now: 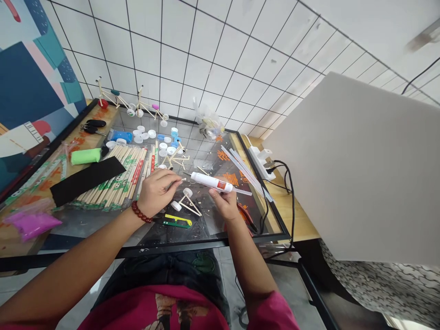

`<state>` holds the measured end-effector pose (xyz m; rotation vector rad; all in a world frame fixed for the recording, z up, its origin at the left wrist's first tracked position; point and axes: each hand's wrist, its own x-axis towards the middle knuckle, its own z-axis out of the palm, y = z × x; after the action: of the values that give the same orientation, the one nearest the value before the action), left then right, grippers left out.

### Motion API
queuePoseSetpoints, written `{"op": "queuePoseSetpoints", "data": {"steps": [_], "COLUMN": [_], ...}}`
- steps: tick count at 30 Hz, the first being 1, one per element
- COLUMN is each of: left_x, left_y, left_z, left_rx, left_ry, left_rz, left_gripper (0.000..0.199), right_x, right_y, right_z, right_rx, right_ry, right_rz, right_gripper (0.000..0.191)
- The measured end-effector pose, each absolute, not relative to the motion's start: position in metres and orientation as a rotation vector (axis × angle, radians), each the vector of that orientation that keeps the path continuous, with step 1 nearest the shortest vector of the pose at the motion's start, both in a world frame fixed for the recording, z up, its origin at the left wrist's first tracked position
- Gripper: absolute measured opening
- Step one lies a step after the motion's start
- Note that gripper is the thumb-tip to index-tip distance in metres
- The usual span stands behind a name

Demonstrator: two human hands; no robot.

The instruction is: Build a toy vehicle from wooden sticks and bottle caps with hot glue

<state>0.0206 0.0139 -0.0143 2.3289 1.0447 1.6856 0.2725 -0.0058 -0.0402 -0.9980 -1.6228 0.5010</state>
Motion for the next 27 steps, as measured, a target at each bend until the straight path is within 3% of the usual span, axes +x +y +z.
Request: {"op": "queuePoseSetpoints", "data": {"steps": [12, 20, 27], "left_x": [0.02, 0.02, 0.021], "left_y": [0.019, 0.018, 0.014], "left_z": [-0.018, -0.017, -0.013], "left_rx": [2.185, 2.175, 2.162], "left_ry": [1.147, 1.108, 1.067], "left_rz": [1.709, 1.741, 1.748], "left_gripper": [0.009, 0.006, 0.009], "right_x": [0.275, 0.324, 0.361], "right_y": [-0.006, 0.036, 0.063], "right_z": [-0.041, -0.031, -0.037], "right_rx": [-0.931, -1.388, -1.713], "right_ry": [-1.589, -1.334, -1.24], "right_rz": [0.51, 0.289, 0.45], "right_gripper": [0.026, 0.036, 0.033]}}
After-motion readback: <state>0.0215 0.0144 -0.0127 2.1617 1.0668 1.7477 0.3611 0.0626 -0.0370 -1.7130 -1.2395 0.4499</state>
